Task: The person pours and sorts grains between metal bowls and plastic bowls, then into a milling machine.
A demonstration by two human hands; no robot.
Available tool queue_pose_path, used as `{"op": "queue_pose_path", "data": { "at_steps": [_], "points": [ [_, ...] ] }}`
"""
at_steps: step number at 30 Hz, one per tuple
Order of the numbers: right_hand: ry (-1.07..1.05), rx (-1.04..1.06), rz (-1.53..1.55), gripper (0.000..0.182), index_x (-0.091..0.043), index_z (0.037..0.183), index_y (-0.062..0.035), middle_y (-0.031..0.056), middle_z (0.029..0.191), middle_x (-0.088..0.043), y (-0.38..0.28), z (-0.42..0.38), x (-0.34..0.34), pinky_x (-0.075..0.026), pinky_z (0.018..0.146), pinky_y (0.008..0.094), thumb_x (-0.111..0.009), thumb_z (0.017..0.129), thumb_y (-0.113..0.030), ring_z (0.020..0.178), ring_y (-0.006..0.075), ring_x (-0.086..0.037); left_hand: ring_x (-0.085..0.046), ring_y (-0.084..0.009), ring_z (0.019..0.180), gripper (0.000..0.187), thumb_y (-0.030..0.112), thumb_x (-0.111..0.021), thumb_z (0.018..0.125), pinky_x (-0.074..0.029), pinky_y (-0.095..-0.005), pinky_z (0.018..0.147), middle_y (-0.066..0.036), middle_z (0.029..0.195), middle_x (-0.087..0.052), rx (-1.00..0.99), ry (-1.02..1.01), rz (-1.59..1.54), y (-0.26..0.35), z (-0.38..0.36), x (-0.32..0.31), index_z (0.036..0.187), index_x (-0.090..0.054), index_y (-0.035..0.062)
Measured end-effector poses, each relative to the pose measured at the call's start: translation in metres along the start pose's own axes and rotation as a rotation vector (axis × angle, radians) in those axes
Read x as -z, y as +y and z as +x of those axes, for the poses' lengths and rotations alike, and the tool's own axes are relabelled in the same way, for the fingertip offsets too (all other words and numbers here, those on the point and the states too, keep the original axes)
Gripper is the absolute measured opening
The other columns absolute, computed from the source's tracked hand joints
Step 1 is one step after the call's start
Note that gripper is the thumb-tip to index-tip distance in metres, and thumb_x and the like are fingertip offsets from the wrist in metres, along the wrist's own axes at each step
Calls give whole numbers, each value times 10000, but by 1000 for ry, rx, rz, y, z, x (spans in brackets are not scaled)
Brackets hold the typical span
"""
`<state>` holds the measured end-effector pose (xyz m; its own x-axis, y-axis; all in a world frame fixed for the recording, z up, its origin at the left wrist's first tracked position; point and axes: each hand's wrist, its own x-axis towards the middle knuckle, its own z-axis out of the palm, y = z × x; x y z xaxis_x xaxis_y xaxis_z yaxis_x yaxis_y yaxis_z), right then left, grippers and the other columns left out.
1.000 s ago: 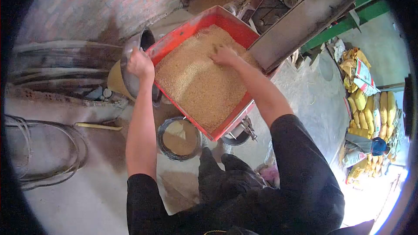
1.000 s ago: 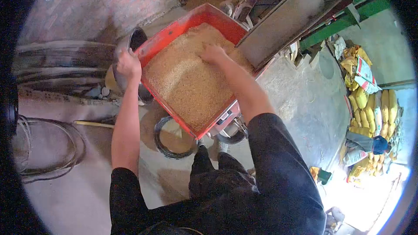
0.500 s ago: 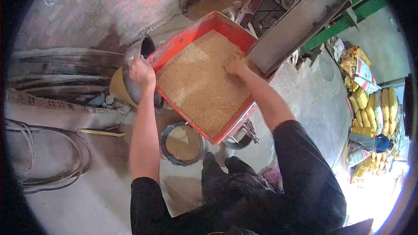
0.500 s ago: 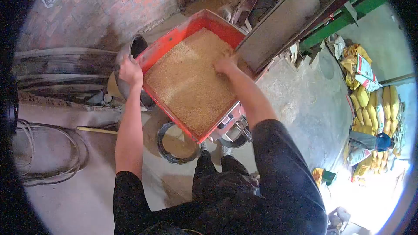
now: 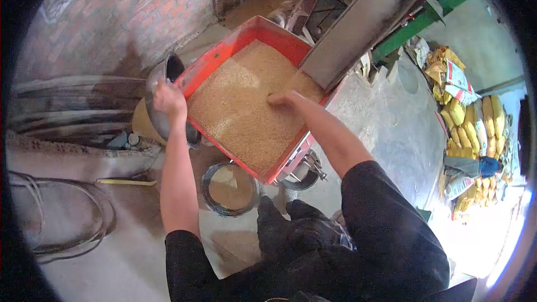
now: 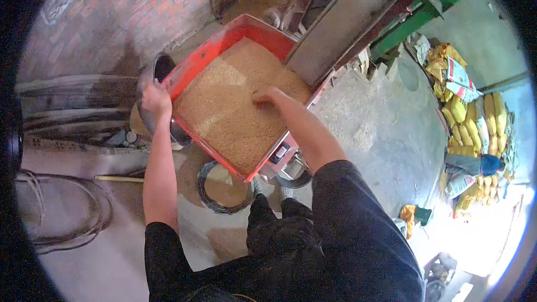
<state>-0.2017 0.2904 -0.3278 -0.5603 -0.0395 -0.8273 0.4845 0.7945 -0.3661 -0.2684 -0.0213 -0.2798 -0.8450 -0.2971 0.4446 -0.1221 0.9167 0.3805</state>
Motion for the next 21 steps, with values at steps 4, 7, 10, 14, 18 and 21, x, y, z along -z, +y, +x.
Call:
{"op": "queue_pose_path", "data": {
  "at_steps": [4, 7, 10, 14, 18, 21],
  "points": [
    [141, 67, 167, 280, -621, 971, -24, 129, 1067, -620, -31, -57, 9, -488, 759, 450, -513, 781, -197, 981, 223, -596, -625, -373, 747, 195, 239, -520, 875, -480, -491, 620, -161, 811, -636, 47, -17, 48, 3, -1, 5, 927, -544, 53],
    [545, 343, -319, 319, -593, 1047, -27, 255, 1082, -566, -27, -55, 10, -457, 845, 473, -548, 778, -192, 1083, 336, -535, -626, -375, 753, 232, 271, -516, 875, -478, -498, 630, -163, 826, -639, 95, -25, 60, 1, -4, 3, 935, -550, 49],
    [1034, 608, -389, 176, -631, 877, -40, 189, 793, -623, -32, -69, -15, -502, 754, 443, -550, 747, -126, 987, 388, -563, -622, -385, 750, 264, 296, -516, 871, -466, -507, 637, -189, 824, -635, 120, 4, 57, -6, -6, 4, 932, -558, 43],
    [782, 416, -443, 226, -626, 951, -42, 165, 984, -611, -58, -124, -33, -327, 953, 554, -544, 786, -172, 1107, 361, -504, -609, -408, 759, 286, 301, -525, 862, -448, -508, 643, -222, 804, -628, 205, 112, -50, -47, -38, 25, 901, -568, 21],
    [984, 488, -594, 394, -632, 1048, -74, 157, 1104, -573, -33, -100, -83, -95, 1021, 670, -526, 820, -378, 1201, 308, -425, -581, -455, 795, 374, 237, -552, 853, -446, -493, 693, -318, 869, -594, 198, 322, -35, -122, -128, 66, 969, -560, -118],
    [1284, 526, -711, 565, -622, 1093, -45, 176, 1176, -540, -23, -156, -90, -88, 1035, 653, -454, 836, -519, 1205, 340, -413, -566, -451, 867, 360, 220, -542, 847, -431, -479, 764, -322, 943, -585, 349, 182, 44, -144, -194, 116, 955, -568, -123]
  ]
}}
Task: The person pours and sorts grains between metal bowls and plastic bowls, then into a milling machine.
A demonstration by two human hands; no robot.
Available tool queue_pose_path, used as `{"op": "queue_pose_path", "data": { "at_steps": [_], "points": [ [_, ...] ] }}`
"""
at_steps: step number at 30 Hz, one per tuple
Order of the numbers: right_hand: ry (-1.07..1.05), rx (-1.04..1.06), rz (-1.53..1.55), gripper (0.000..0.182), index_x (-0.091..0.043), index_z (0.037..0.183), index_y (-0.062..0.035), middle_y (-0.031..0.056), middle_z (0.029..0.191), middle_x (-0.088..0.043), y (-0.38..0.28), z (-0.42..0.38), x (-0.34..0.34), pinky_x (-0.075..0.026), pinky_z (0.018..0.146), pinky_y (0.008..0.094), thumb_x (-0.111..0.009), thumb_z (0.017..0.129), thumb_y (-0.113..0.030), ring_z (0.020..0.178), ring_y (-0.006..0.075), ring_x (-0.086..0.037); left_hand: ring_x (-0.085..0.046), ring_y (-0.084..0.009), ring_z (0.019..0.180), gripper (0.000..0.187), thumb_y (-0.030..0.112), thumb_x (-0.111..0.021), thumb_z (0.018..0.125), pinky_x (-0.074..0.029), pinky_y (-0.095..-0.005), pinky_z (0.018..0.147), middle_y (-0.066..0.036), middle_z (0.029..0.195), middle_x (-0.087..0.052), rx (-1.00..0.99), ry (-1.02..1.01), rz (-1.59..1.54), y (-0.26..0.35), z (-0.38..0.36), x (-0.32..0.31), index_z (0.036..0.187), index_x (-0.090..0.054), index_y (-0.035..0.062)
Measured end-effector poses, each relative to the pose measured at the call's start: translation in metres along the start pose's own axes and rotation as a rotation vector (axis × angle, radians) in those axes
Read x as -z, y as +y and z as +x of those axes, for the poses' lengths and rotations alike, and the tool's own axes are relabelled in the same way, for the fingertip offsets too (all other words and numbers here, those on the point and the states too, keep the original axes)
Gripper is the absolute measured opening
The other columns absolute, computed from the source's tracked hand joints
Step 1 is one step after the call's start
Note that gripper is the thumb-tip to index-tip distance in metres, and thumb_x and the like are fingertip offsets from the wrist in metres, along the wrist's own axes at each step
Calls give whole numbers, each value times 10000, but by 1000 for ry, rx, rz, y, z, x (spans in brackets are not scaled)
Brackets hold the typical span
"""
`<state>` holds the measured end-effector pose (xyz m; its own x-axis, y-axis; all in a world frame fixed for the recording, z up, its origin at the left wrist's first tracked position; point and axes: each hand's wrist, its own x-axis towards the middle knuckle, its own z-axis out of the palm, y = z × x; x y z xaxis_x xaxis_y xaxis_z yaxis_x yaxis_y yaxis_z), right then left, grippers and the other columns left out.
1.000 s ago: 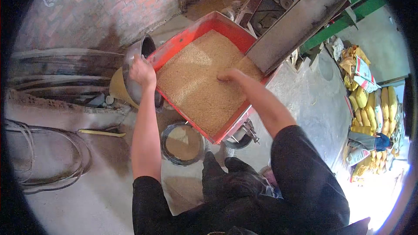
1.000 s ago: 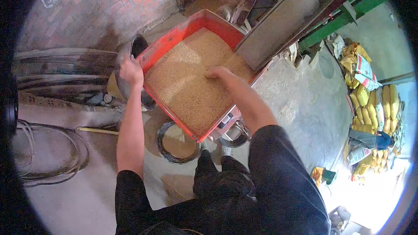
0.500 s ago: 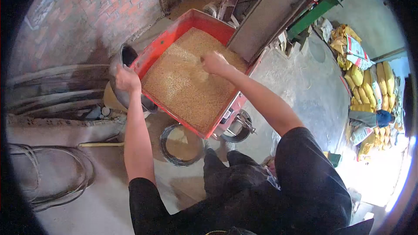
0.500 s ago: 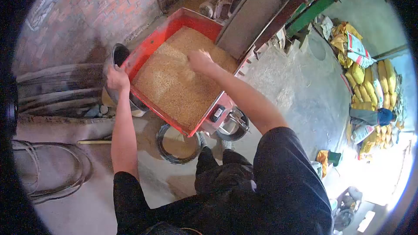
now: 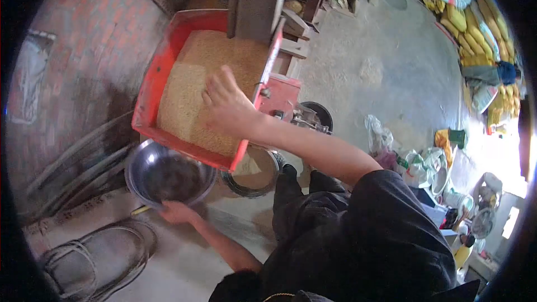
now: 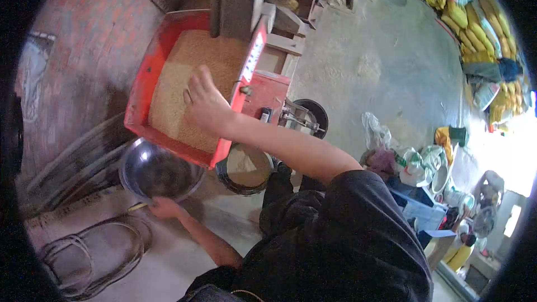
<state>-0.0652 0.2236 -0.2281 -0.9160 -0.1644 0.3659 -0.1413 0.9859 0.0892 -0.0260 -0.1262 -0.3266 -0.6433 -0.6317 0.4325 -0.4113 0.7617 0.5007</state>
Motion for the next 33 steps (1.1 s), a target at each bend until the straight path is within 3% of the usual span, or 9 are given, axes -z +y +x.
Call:
{"op": "queue_pose_path", "data": {
  "at_steps": [3, 8, 12, 14, 17, 22, 28, 32, 33],
  "points": [
    [-568, 176, 377, 636, -623, 1073, -1, 204, 1251, -487, 6, -35, 32, -78, 1065, 605, -406, 853, -557, 1223, 350, -394, -567, -446, 845, 359, 196, -530, 814, -433, -476, 773, -321, 927, -590, 13, -123, 84, -80, -30, 19, 956, -569, -131],
    [-213, -25, 474, 588, -648, 1024, -19, 206, 1282, -465, 3, -85, 41, -114, 1075, 579, -392, 877, -528, 1247, 335, -376, -595, -374, 738, 305, 145, -532, 760, -471, -468, 676, -281, 852, -610, -45, -307, 286, -101, -94, 66, 876, -561, -135],
    [-15, -30, 726, 354, -582, 1056, -9, 175, 1252, -438, 17, -148, 59, -366, 989, 441, -591, 741, -171, 1167, 296, -429, -570, -274, 541, 234, 113, -527, 750, -464, -400, 466, -190, 729, -597, 448, -599, -380, -229, -132, 7, 778, -575, -115],
    [47, -184, 916, 326, -544, 992, -2, 161, 1129, -454, 24, -193, 71, -426, 906, 381, -588, 677, -75, 1086, 304, -456, -553, -243, 564, 192, 85, -493, 769, -471, -366, 482, -163, 734, -586, 749, -673, -179, -189, -168, 19, 758, -563, -93],
    [146, -330, 999, 250, -548, 926, -13, 131, 1019, -484, 31, -260, 76, -432, 865, 395, -591, 691, -84, 1019, 305, -474, -512, -220, 556, 174, 71, -462, 791, -473, -326, 525, -131, 699, -552, 202, -957, 37, -136, -241, 58, 708, -541, -59],
    [88, -535, 953, 218, -565, 916, -31, 110, 964, -535, 41, -373, 49, -436, 824, 406, -599, 711, -97, 964, 306, -493, -497, -219, 557, 221, 116, -452, 852, -555, -363, 685, -89, 640, -494, 1160, -1125, -775, -168, -360, 11, 689, -492, -28],
    [-94, -1397, 1155, 226, -542, 990, -35, 125, 1038, -577, 50, -502, -2, -431, 833, 405, -548, 808, -171, 1050, 357, -508, -495, -163, 554, 238, 133, -468, 859, -563, -337, 695, -68, 578, -470, 1115, -1174, -439, -54, -469, 38, 667, -495, -6],
    [-88, -1814, 306, 565, -414, 1274, -39, 181, 1261, -479, 37, -578, -52, -429, 894, 452, -619, 788, -242, 1139, 362, -465, -563, -225, 808, 271, 111, -569, 816, -506, -365, 824, -118, 910, -561, 1109, -1375, -336, -42, -518, 17, 1045, -522, -25],
    [-35, -2054, 507, 548, -409, 1271, -29, 174, 1221, -504, 26, -612, -86, -420, 900, 486, -601, 816, -266, 1112, 362, -486, -539, -231, 921, 301, 120, -577, 813, -490, -397, 843, -127, 1024, -522, 155, -1848, -273, -61, -522, 16, 1068, -502, -21]
  ]
}}
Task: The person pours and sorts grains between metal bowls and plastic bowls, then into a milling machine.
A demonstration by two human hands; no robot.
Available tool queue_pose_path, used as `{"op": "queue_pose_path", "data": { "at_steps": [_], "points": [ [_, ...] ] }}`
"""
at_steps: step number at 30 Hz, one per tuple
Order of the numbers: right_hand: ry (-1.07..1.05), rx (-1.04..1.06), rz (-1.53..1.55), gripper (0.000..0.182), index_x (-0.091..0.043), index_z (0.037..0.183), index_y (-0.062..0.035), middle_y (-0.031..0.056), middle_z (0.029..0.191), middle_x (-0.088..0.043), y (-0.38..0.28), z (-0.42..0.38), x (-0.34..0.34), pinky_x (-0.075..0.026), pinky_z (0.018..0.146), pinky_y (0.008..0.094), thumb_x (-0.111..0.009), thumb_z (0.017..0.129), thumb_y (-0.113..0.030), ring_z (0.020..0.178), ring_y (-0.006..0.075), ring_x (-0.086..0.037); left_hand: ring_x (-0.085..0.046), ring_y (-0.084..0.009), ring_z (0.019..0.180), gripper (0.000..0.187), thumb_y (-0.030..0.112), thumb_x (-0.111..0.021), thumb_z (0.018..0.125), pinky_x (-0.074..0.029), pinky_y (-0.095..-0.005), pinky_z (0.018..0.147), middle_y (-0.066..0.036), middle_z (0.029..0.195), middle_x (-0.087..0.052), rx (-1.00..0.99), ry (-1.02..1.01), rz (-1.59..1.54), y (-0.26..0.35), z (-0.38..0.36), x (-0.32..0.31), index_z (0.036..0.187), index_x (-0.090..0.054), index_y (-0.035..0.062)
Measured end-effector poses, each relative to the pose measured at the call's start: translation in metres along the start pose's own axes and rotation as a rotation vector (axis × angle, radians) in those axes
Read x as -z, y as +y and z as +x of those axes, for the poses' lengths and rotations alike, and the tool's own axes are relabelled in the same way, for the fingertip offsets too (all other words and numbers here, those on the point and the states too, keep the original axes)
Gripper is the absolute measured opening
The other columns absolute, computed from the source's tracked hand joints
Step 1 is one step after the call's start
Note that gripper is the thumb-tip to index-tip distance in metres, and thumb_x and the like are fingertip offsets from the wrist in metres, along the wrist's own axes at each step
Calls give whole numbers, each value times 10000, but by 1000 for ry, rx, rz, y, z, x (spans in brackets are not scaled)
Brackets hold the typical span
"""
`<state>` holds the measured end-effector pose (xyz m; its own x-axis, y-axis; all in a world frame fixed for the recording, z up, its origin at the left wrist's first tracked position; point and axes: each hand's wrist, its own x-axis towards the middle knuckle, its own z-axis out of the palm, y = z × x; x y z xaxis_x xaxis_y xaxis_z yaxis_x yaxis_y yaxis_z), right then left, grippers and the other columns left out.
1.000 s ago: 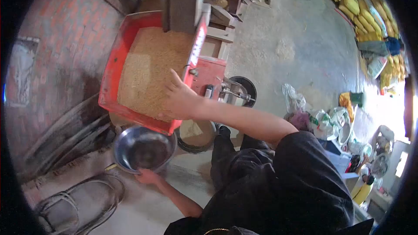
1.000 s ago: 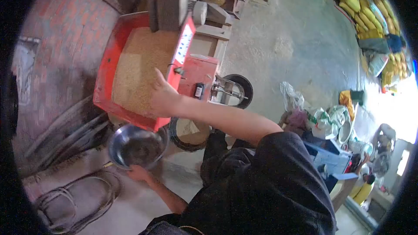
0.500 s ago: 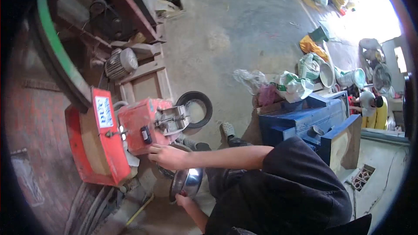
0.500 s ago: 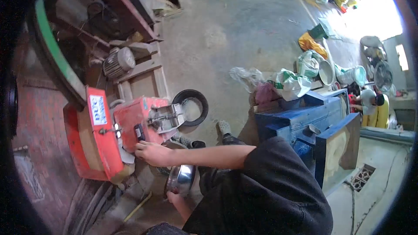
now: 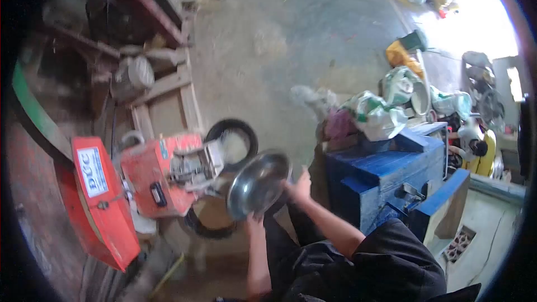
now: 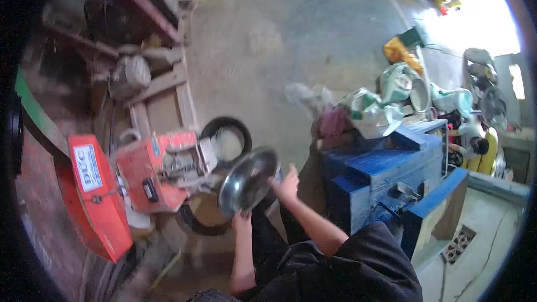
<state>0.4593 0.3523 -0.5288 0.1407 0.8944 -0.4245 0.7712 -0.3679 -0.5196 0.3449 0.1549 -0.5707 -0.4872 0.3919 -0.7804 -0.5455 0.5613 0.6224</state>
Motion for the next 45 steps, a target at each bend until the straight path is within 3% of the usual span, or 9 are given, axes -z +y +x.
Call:
{"op": "queue_pose_path", "data": {
  "at_steps": [1, 4, 8, 13, 17, 21, 25, 33, 45],
  "points": [
    [-82, -257, 151, 534, -405, 1269, -19, 167, 1182, -529, 38, 13, -16, -412, 906, 520, -582, 843, -289, 1084, 363, -507, -516, -170, 748, 120, 76, -543, 812, -491, -359, 759, -48, 845, -507, 343, 247, -634, 15, 15, -23, 925, -513, 54],
    [-738, -1057, 788, 397, -504, 1134, -9, 137, 1130, -547, 81, 49, -21, -460, 816, 567, -631, 804, -188, 1044, 326, -538, -565, -167, 778, 249, 146, -610, 753, -508, -335, 632, -49, 873, -548, 276, 213, -343, 7, 40, -43, 961, -541, 26],
    [-663, -1131, 637, 322, -501, 1065, -25, 106, 936, -520, 156, 64, -82, -492, 728, 483, -574, 753, -58, 865, 295, -542, -581, -170, 707, 284, 200, -586, 782, -512, -298, 565, -71, 910, -570, 288, 114, -77, -23, 107, -43, 997, -552, 17],
    [-278, -774, 565, 410, -490, 1091, -30, 76, 878, -500, 119, 71, -153, -441, 631, 338, -559, 688, -19, 784, 209, -517, -583, -238, 979, 659, 570, -438, 879, -524, -373, 744, -119, 1173, -543, 377, 214, -121, -92, 201, -10, 1236, -458, 16],
    [-247, -254, 358, 650, -332, 1346, -12, 220, 1221, -515, 117, 82, -198, -378, 937, 349, -563, 740, -46, 1105, 302, -509, -587, -193, 928, 610, 576, -376, 900, -499, -324, 718, -75, 1102, -580, 520, 345, -73, -129, 282, 23, 1204, -527, 69],
    [-272, 117, 205, 878, -75, 1446, -94, 301, 1254, -462, 68, 110, -220, -391, 961, 387, -510, 697, 50, 1128, 401, -502, -568, -210, 966, 508, 506, -382, 927, -480, -343, 762, -78, 1113, -577, 516, 267, 62, -173, 369, 55, 1164, -554, 91],
    [-381, 44, 234, 706, -296, 1361, -63, 273, 1076, -575, 52, 145, -236, -433, 887, 391, -533, 698, -16, 1018, 372, -578, -517, -252, 1072, 476, 479, -451, 904, -431, -391, 858, -87, 1167, -559, 367, -7, -587, -180, 417, 59, 1160, -559, 92],
    [-488, 3, 320, 369, -542, 1044, 17, 183, 856, -631, 63, 177, -245, -470, 760, 352, -569, 693, -94, 805, 257, -622, -506, -281, 1091, 466, 427, -501, 873, -413, -407, 881, -125, 1170, -555, 354, 94, -238, -166, 467, 73, 1162, -553, 66],
    [-591, 68, 240, 363, -556, 1049, 20, 142, 878, -643, 43, 190, -216, -460, 781, 311, -550, 697, -66, 830, 181, -599, -490, -324, 1120, 470, 348, -577, 825, -388, -431, 916, -181, 1174, -549, 105, 182, 302, -226, 380, -12, 1166, -545, 25]
  ]
}}
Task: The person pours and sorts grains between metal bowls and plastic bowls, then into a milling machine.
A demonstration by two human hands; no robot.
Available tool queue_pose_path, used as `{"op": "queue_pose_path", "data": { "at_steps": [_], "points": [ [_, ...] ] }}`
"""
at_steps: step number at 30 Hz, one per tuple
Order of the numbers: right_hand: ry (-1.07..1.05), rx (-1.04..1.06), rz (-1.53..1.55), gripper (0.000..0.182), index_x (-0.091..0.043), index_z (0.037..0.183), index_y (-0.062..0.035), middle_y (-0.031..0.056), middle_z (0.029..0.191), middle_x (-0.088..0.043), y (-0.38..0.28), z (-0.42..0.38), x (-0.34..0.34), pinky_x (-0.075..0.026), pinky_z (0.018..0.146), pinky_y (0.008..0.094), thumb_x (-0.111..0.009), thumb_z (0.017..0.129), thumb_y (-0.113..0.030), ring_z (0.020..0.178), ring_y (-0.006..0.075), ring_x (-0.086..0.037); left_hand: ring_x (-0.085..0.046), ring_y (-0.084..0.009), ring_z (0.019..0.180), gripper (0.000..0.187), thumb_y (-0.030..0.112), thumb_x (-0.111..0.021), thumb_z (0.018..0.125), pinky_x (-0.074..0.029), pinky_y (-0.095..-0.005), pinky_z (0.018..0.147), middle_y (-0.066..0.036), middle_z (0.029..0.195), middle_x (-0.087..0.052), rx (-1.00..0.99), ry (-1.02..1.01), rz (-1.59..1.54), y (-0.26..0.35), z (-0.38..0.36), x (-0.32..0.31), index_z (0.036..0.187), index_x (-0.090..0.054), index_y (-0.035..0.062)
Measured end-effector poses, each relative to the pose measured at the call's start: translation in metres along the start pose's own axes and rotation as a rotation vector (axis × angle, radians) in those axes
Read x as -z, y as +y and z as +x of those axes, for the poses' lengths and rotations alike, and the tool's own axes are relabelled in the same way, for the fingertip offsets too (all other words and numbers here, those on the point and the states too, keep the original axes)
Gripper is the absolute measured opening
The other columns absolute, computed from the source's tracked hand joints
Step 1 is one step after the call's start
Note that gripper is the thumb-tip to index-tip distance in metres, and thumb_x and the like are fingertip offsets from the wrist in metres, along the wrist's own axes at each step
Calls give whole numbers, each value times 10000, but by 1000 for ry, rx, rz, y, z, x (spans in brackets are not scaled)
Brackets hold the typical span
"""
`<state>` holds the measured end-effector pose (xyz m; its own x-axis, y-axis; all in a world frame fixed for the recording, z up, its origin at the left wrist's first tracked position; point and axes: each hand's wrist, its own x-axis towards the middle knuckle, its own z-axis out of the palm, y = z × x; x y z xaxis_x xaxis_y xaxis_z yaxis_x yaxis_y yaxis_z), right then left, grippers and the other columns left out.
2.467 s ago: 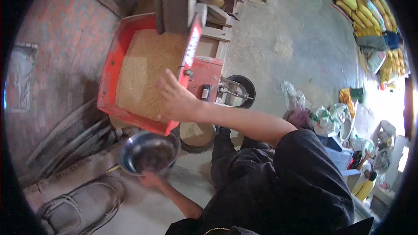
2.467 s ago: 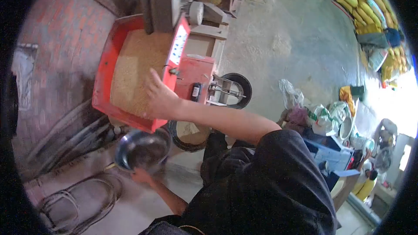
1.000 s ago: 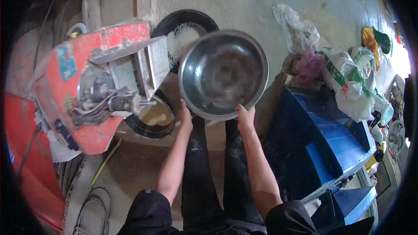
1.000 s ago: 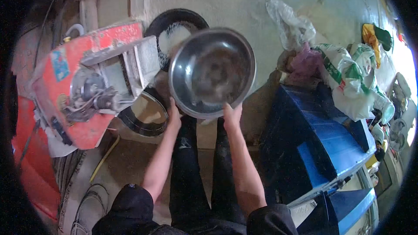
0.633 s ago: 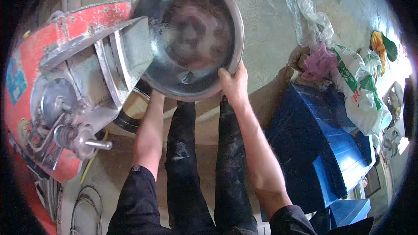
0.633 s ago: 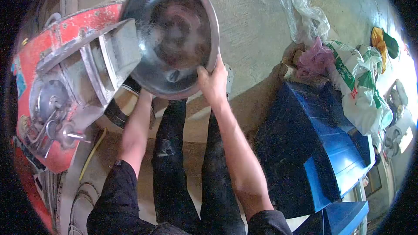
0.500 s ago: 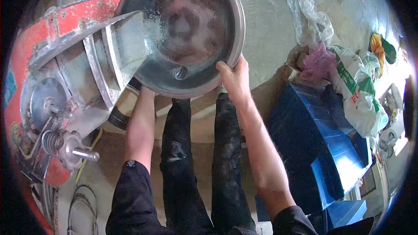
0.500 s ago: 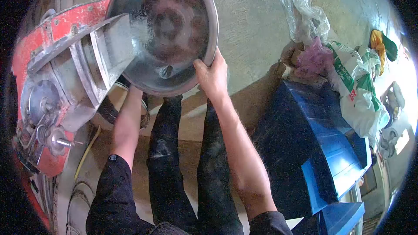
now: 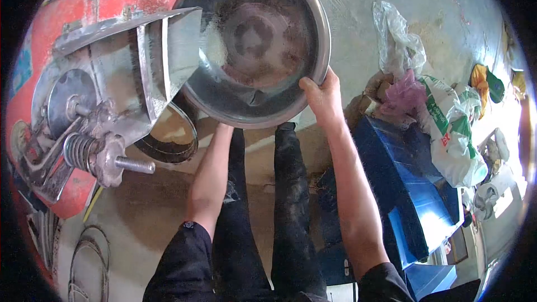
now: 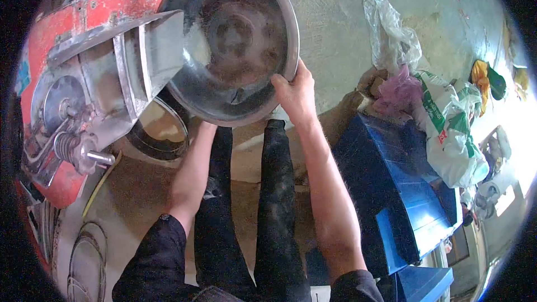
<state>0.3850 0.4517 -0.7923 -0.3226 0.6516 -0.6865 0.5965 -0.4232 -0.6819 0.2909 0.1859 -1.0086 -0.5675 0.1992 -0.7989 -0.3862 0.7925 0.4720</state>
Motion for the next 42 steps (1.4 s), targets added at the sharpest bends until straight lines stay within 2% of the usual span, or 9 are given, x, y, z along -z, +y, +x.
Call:
{"op": "queue_pose_path", "data": {
  "at_steps": [9, 14, 15, 26, 29, 35, 37, 38, 42],
  "points": [
    [-5, 9, -21, 363, -581, 1019, 14, 175, 851, -647, 3, 15, -34, -474, 757, 344, -574, 682, -120, 814, 237, -633, -478, -357, 1142, 488, 288, -633, 789, -368, -449, 942, -223, 1178, -544, -491, 61, 306, -29, -63, -68, 1168, -539, -5],
    [17, -39, 57, 361, -601, 996, 23, 162, 824, -656, 49, 58, -51, -477, 730, 343, -601, 664, -121, 780, 232, -634, -525, -427, 1047, 409, 244, -595, 748, -399, -452, 900, -265, 1054, -571, 111, -258, 358, 40, -92, -101, 1043, -536, -32],
    [0, -69, 77, 365, -615, 998, 17, 150, 837, -659, 57, 68, -51, -478, 729, 331, -614, 660, -121, 779, 212, -627, -564, -423, 953, 307, 161, -619, 718, -439, -474, 820, -296, 961, -585, 73, -188, 378, 62, -103, -108, 934, -571, -52],
    [33, -297, 106, 383, -622, 1008, 25, 156, 930, -658, 158, 133, -80, -467, 797, 324, -646, 671, -157, 846, 227, -625, -572, -420, 920, 292, 199, -636, 726, -450, -479, 800, -261, 924, -606, -66, -260, 485, 53, -89, -133, 899, -581, -29],
    [88, -233, -50, 423, -543, 1067, 53, 105, 868, -608, 167, 134, -80, -463, 613, 305, -657, 715, -153, 719, 183, -576, -573, -421, 914, 302, 224, -646, 724, -452, -479, 792, -263, 908, -607, -84, -265, 567, 53, -89, -128, 881, -587, -27],
    [106, -158, 81, 499, -483, 1199, 48, 125, 970, -612, 146, 91, -40, -463, 708, 288, -616, 779, -188, 788, 177, -572, -569, -428, 911, 299, 236, -649, 723, -451, -483, 781, -272, 899, -604, -167, -228, 622, 52, -87, -129, 875, -595, -15],
    [162, -188, 349, 421, -535, 1152, 17, 228, 1133, -566, 122, 60, -3, -409, 927, 381, -589, 784, -181, 1036, 327, -555, -567, -428, 913, 299, 239, -649, 723, -450, -485, 779, -272, 905, -604, -253, -226, 650, 55, -80, -125, 876, -597, -13],
    [180, -183, 353, 421, -535, 1152, 17, 228, 1133, -566, 126, 51, 13, -409, 927, 381, -589, 784, -181, 1036, 327, -555, -568, -432, 904, 294, 234, -647, 722, -451, -486, 775, -268, 906, -606, -289, -180, 602, 58, -75, -122, 877, -596, -11],
    [766, 42, -626, 523, -467, 1232, 6, 215, 1277, -467, 211, 32, 79, -327, 1003, 407, -592, 745, -141, 1196, 354, -413, -581, -433, 854, 258, 180, -622, 724, -455, -484, 740, -247, 854, -621, -396, -104, 581, 86, -66, -101, 914, -598, 7]
  ]
}}
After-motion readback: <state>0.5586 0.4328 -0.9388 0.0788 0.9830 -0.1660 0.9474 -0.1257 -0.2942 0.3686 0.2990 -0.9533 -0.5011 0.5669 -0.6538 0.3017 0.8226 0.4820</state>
